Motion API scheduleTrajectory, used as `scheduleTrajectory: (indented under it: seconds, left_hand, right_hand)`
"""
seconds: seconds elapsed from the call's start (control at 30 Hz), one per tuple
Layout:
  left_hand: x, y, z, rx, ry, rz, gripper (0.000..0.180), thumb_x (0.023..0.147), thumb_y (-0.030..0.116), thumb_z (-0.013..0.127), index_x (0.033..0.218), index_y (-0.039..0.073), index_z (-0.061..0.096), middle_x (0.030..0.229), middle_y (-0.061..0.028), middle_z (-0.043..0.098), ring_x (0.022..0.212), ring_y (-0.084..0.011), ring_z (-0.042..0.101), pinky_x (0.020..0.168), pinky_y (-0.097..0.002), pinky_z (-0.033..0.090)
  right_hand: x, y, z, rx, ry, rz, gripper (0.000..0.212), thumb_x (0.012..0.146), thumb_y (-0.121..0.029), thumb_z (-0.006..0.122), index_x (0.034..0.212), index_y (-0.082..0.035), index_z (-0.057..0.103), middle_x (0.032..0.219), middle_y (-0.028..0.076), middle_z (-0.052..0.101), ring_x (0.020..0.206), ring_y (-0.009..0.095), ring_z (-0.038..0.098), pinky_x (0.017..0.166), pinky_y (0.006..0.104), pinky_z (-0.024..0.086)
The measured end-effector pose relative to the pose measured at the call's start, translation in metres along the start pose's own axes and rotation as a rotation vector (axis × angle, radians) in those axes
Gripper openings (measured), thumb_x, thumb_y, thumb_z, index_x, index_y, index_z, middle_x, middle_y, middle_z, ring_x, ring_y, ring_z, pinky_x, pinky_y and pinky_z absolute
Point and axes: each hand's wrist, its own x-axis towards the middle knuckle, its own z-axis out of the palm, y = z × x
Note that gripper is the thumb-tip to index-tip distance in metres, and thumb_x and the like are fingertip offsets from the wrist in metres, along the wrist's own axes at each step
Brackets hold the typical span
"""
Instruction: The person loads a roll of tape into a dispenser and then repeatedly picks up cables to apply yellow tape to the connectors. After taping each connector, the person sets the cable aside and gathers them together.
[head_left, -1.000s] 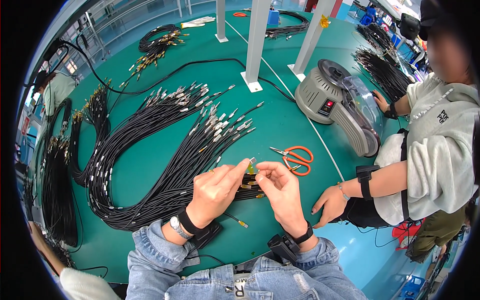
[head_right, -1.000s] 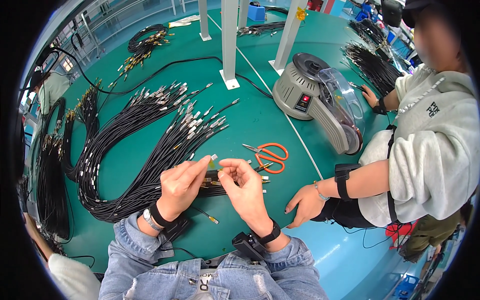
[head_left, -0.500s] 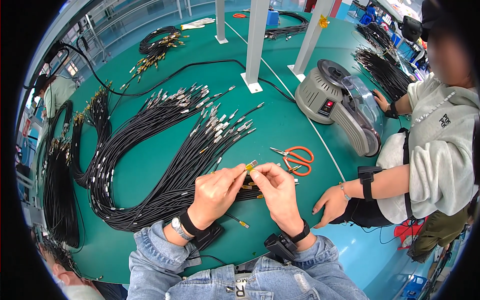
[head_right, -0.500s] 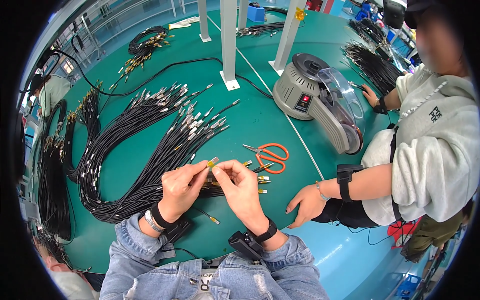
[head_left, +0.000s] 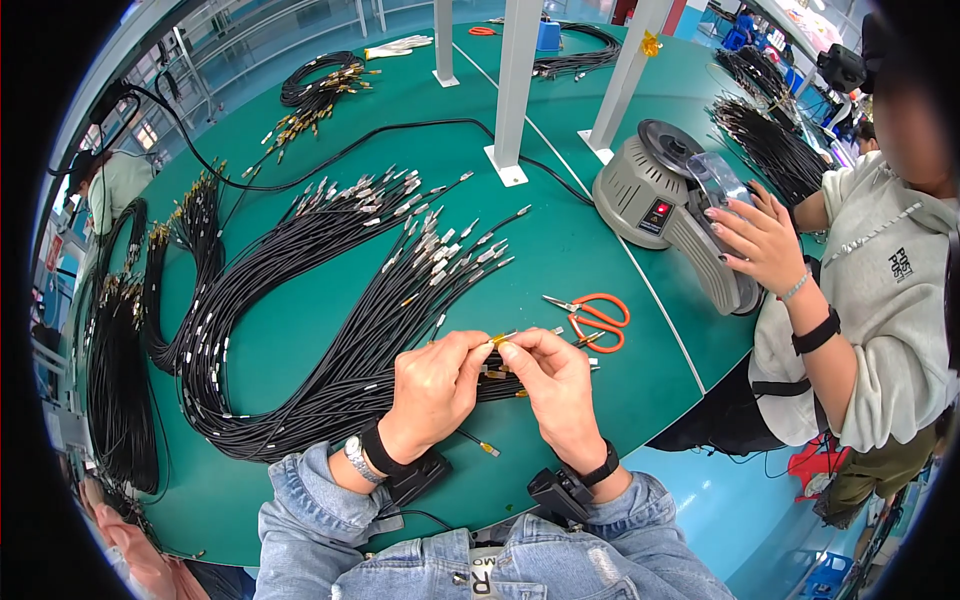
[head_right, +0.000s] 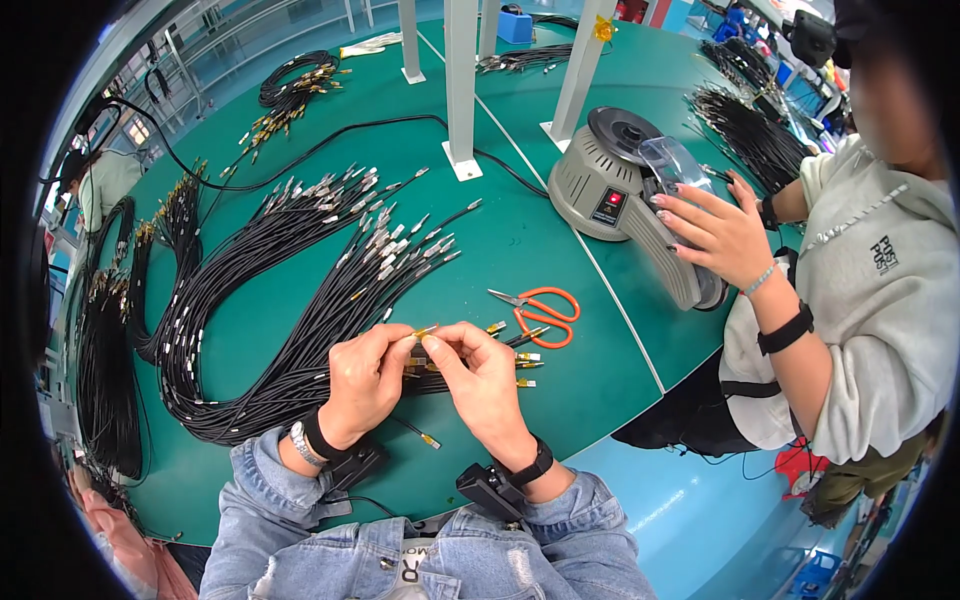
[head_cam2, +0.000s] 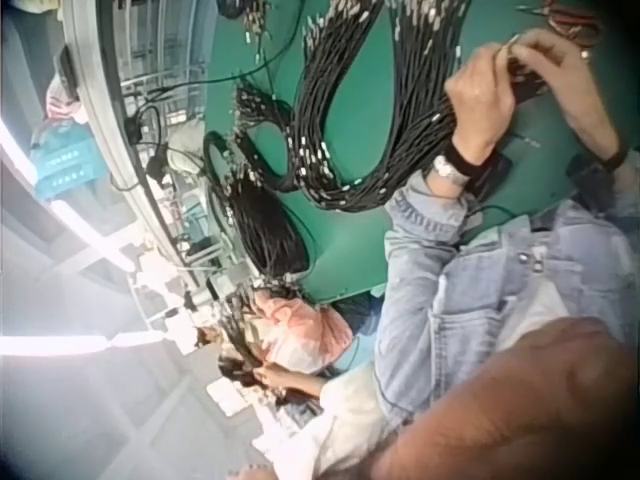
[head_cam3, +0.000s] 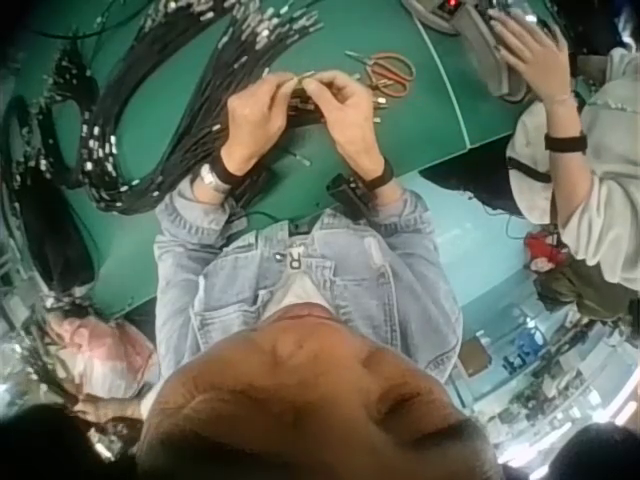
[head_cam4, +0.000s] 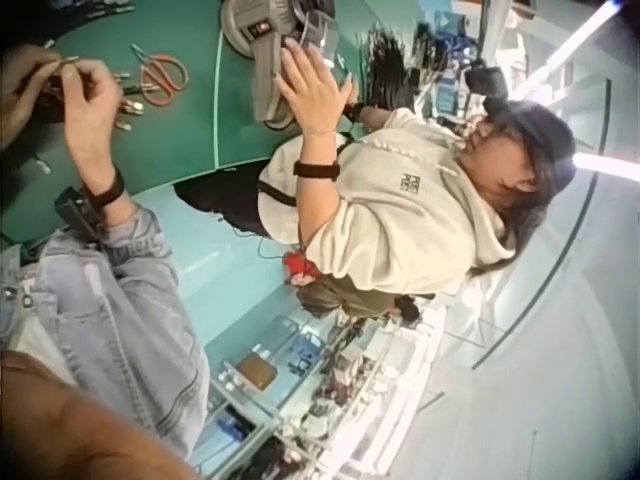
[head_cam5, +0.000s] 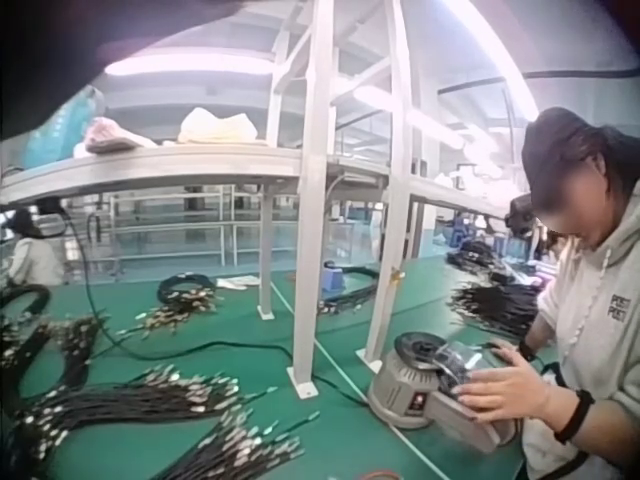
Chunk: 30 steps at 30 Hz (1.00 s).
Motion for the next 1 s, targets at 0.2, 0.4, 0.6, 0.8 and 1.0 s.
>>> scheduleTrajectory:
  seconds: [0.2, 0.4, 0.6, 0.8, 1.0]
  left_hand:
    - [-0.004, -0.001, 0.0, 0.001, -0.025, -0.02, 0.003, 0.085, 0.002, 0.062, 0.085, 0.0, 0.06, 0.062, -0.01, 0.06, 0.05, -0.0223, 0.06, 0.046, -0.0309, 0.046]
    - [-0.005, 0.0, -0.002, -0.069, -0.092, -0.105, 0.004, 0.086, 0.005, 0.062, 0.086, 0.001, 0.06, 0.064, -0.0094, 0.061, 0.053, -0.0226, 0.061, 0.047, -0.0317, 0.046]
    - [-0.003, -0.002, -0.007, -0.33, -0.18, -0.268, 0.011, 0.093, 0.007, 0.054, 0.089, -0.001, 0.06, 0.059, -0.004, 0.058, 0.048, -0.011, 0.056, 0.044, -0.0245, 0.043]
    - [0.003, -0.011, -0.017, -0.764, -0.335, -0.508, 0.019, 0.097, 0.015, 0.051, 0.09, 0.0, 0.06, 0.06, -0.0007, 0.056, 0.051, -0.0062, 0.052, 0.046, -0.022, 0.042]
    - [0.007, -0.015, -0.023, -0.907, -0.393, -0.564, 0.023, 0.099, 0.017, 0.048, 0.089, 0.001, 0.06, 0.061, 0.0003, 0.055, 0.051, -0.005, 0.049, 0.048, -0.0204, 0.04]
  right_hand:
    - [0.0, -0.003, 0.003, 0.032, -0.007, -0.009, 0.008, 0.089, -0.004, 0.062, 0.094, 0.001, 0.064, 0.091, 0.003, 0.064, 0.083, 0.008, 0.06, 0.076, 0.0224, 0.048]
    - [0.0, -0.002, 0.002, 0.014, 0.015, -0.004, 0.008, 0.088, -0.005, 0.063, 0.093, 0.002, 0.065, 0.091, 0.003, 0.064, 0.083, 0.009, 0.06, 0.076, 0.0223, 0.048]
    - [0.001, -0.005, 0.005, -0.021, 0.043, -0.013, 0.009, 0.088, -0.005, 0.064, 0.093, 0.003, 0.065, 0.091, 0.004, 0.064, 0.083, 0.01, 0.061, 0.077, 0.0223, 0.048]
    - [0.004, -0.004, 0.007, -0.121, 0.026, -0.086, 0.01, 0.087, -0.004, 0.064, 0.093, 0.004, 0.065, 0.09, 0.005, 0.064, 0.083, 0.011, 0.061, 0.077, 0.0233, 0.049]
    - [0.006, -0.004, 0.011, -0.145, 0.031, -0.123, 0.015, 0.087, -0.005, 0.065, 0.1, 0.003, 0.063, 0.089, 0.004, 0.064, 0.082, 0.011, 0.06, 0.077, 0.024, 0.048]
